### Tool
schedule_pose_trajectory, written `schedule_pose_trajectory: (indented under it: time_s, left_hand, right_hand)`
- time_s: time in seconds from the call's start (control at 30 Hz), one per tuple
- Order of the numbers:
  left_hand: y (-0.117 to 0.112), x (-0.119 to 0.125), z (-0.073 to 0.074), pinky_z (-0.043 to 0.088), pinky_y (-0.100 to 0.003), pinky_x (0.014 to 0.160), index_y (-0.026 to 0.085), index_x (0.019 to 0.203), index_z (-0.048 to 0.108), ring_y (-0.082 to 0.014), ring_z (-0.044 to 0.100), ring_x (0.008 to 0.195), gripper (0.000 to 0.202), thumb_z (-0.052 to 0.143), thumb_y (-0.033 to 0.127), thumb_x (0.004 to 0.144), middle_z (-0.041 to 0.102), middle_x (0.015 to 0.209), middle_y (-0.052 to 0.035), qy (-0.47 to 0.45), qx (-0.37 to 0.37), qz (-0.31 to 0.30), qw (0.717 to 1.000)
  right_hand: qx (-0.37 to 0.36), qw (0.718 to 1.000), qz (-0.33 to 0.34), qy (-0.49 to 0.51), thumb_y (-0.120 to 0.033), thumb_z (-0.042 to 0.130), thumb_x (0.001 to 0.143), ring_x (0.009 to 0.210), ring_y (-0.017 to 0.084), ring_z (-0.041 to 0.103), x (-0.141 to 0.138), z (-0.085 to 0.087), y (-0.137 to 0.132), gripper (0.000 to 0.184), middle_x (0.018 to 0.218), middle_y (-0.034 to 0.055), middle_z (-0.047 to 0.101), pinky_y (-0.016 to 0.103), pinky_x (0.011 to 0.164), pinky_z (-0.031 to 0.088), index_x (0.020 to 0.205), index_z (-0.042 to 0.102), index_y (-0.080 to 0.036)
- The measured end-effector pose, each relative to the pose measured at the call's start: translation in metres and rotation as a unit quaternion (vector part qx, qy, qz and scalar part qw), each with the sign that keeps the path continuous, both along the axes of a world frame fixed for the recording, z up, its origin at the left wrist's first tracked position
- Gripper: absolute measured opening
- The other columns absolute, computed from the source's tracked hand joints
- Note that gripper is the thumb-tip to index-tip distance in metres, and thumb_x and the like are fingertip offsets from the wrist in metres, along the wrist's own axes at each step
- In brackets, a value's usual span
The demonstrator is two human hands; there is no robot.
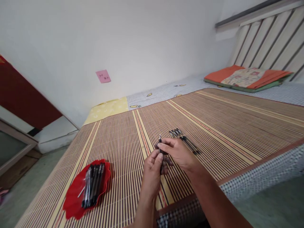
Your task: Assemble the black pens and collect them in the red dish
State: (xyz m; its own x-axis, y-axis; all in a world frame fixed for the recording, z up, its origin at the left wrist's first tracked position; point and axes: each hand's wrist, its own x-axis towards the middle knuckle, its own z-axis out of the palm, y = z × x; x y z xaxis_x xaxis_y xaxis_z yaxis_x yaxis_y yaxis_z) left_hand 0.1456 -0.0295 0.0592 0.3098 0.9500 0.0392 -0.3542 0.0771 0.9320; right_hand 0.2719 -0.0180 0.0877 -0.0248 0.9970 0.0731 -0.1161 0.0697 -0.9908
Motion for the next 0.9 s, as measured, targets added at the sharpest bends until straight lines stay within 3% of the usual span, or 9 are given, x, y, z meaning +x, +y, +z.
schedule_pose_trajectory:
  time_s: [0.23, 0.4, 0.53, 0.73, 0.9]
  left_hand:
    - [-0.001, 0.006, -0.002, 0.031, -0.021, 0.048, 0.016, 0.092, 0.066, -0.0087, 0.038, 0.052, 0.026, 0.064, 0.042, 0.089, 0.050, 0.064, 0.0039, 0.099, 0.075, 0.090, 0.988]
    - [-0.002, 0.005, -0.002, 0.034, -0.023, 0.053, 0.018, 0.094, 0.068, -0.0123, 0.044, 0.057, 0.026, 0.062, 0.043, 0.091, 0.057, 0.067, -0.0001, 0.129, 0.092, 0.103, 0.982]
    - [-0.002, 0.005, -0.003, 0.036, -0.024, 0.055, 0.018, 0.093, 0.068, -0.0136, 0.048, 0.060, 0.026, 0.063, 0.044, 0.090, 0.060, 0.069, -0.0012, 0.141, 0.089, 0.099, 0.981]
    - [-0.003, 0.007, -0.003, 0.027, -0.019, 0.048, 0.017, 0.091, 0.064, -0.0070, 0.039, 0.052, 0.030, 0.072, 0.044, 0.083, 0.050, 0.066, 0.0041, 0.025, -0.017, 0.044, 0.999]
    - [-0.002, 0.001, 0.000, 0.019, -0.018, 0.043, 0.016, 0.084, 0.055, -0.0033, 0.023, 0.043, 0.028, 0.072, 0.038, 0.086, 0.045, 0.057, 0.0072, -0.108, -0.071, -0.084, 0.988]
  right_hand:
    - [-0.007, 1.000, -0.010, 0.017, -0.046, 0.068, 0.078, 0.041, 0.008, 0.043, -0.008, 0.002, -0.002, 0.030, 0.053, -0.0067, 0.050, 0.022, 0.037, 0.033, 0.066, 0.058, -0.020]
    - [0.007, 0.998, -0.061, 0.024, -0.040, 0.074, 0.074, 0.066, 0.012, 0.062, -0.004, -0.004, 0.004, 0.025, 0.077, 0.0004, 0.068, 0.023, 0.058, 0.048, 0.086, 0.068, -0.018]
    - [0.028, 0.996, -0.086, 0.015, -0.043, 0.073, 0.076, 0.070, 0.013, 0.061, -0.002, -0.009, 0.007, 0.026, 0.074, 0.0001, 0.066, 0.025, 0.065, 0.048, 0.080, 0.067, -0.017]
    - [0.042, 0.997, -0.062, -0.010, -0.042, 0.068, 0.079, 0.069, 0.014, 0.059, -0.001, -0.009, 0.006, 0.025, 0.071, -0.0004, 0.064, 0.026, 0.064, 0.045, 0.076, 0.067, -0.017]
    - [0.020, 0.999, -0.002, 0.036, -0.045, 0.070, 0.079, 0.071, 0.013, 0.061, 0.001, -0.004, 0.003, 0.029, 0.075, 0.0013, 0.067, 0.026, 0.069, 0.047, 0.078, 0.070, -0.015]
